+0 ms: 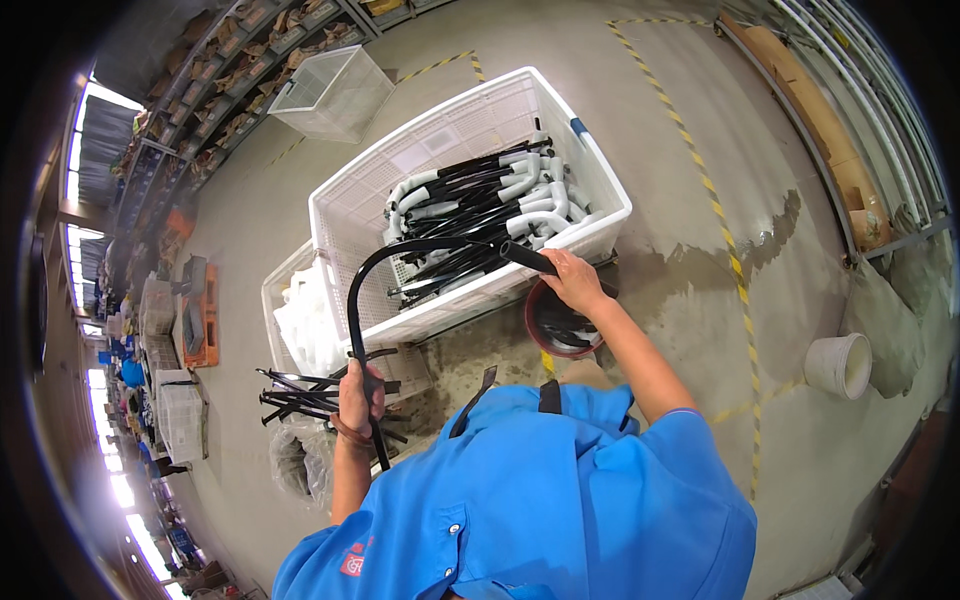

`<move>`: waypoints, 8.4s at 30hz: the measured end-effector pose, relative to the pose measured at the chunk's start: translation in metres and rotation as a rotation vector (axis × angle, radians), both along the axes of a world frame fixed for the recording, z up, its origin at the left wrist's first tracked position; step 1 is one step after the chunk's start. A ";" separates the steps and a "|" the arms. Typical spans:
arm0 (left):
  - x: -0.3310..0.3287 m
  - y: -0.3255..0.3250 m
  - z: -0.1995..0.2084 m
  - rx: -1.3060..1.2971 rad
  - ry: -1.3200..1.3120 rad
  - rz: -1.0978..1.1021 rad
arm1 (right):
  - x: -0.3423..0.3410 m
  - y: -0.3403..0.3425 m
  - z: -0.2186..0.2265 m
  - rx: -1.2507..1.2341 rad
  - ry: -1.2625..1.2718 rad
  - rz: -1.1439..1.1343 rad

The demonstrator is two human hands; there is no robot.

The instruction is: The person repeatedly picks up black curved rods and white foam sleeves from a white plastic bin, slides the sleeves onto the rods, and places the assembled units back into the bin. The process is continuous and repetitive throughout the clip.

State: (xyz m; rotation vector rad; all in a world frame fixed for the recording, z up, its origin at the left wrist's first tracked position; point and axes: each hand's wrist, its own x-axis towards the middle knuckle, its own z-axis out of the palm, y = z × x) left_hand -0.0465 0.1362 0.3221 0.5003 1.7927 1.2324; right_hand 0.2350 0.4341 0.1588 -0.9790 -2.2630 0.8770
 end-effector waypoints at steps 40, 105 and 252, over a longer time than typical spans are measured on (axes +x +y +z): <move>0.120 -0.035 -0.016 -0.219 -0.035 0.130 | -0.050 0.008 0.153 0.245 -0.285 0.598; -0.018 -0.060 0.034 0.085 -0.554 0.302 | -0.372 -0.125 0.254 0.933 -0.123 1.683; -0.330 -0.084 0.045 0.010 0.194 0.392 | -0.494 -0.173 0.211 -0.421 0.024 0.796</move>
